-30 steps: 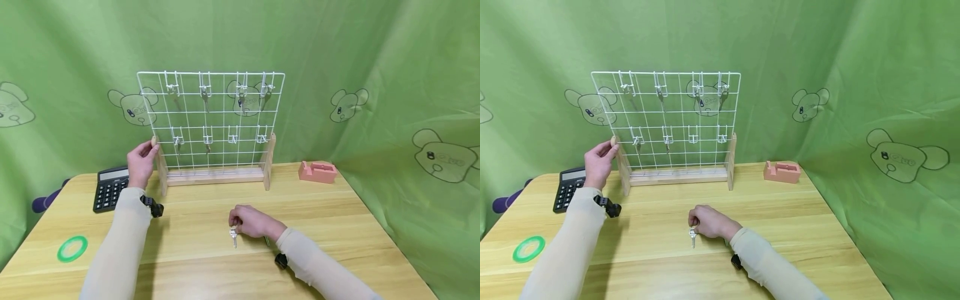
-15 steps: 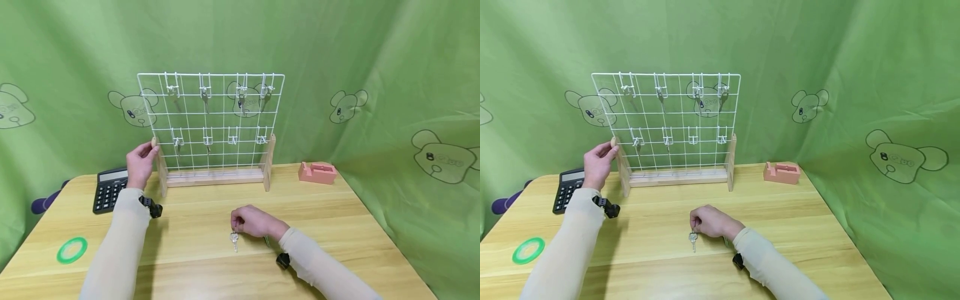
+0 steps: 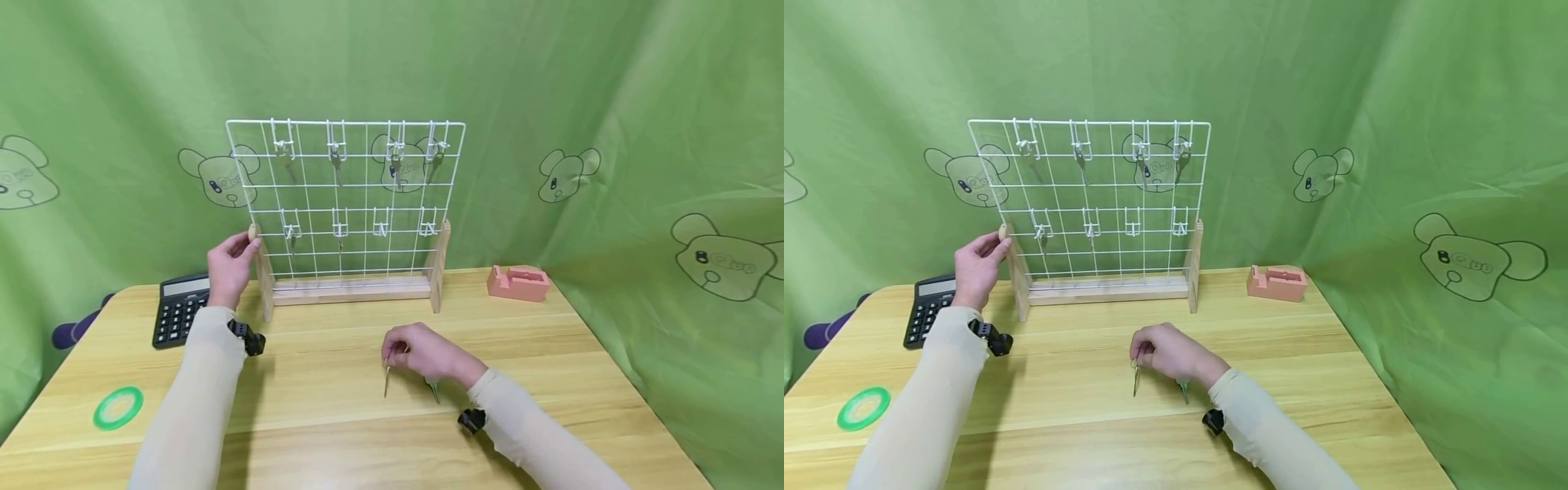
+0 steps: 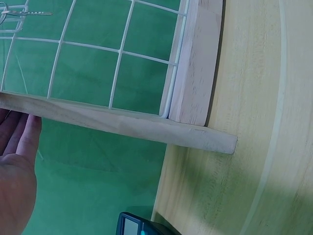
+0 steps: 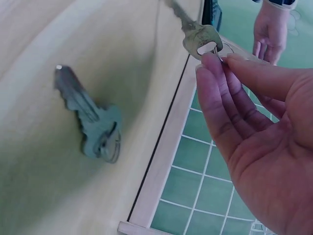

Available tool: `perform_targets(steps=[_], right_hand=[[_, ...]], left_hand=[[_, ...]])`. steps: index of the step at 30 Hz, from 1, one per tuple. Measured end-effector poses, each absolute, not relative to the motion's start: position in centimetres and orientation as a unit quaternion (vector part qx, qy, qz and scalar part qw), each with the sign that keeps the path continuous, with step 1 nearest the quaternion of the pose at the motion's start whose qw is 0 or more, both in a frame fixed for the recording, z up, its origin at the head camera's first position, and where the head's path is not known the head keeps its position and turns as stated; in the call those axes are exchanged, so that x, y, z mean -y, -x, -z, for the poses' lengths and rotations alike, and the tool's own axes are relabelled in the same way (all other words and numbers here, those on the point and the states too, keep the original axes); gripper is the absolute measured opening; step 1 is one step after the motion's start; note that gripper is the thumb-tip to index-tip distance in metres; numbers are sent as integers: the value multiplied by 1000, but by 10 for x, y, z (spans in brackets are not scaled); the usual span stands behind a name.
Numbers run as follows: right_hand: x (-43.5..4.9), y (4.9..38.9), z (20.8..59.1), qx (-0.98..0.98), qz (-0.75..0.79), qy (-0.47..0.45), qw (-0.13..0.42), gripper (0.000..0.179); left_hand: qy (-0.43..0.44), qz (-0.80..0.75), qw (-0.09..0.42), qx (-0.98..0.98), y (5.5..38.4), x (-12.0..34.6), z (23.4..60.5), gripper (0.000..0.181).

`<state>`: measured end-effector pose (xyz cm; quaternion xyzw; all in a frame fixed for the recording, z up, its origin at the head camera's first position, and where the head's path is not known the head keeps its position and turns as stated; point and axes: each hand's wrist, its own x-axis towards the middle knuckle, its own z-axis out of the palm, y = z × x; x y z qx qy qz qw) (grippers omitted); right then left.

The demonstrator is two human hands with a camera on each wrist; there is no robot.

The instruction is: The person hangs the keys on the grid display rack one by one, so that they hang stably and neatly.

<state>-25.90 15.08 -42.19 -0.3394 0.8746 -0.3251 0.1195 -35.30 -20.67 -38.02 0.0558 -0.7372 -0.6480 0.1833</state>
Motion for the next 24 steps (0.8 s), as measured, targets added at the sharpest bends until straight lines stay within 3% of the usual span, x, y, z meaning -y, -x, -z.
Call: perform_targets(steps=[24], right_hand=[[-156,270,397,-879,368,296,64,10]], left_hand=[[-60,650,178,736,352,206,381,51]])
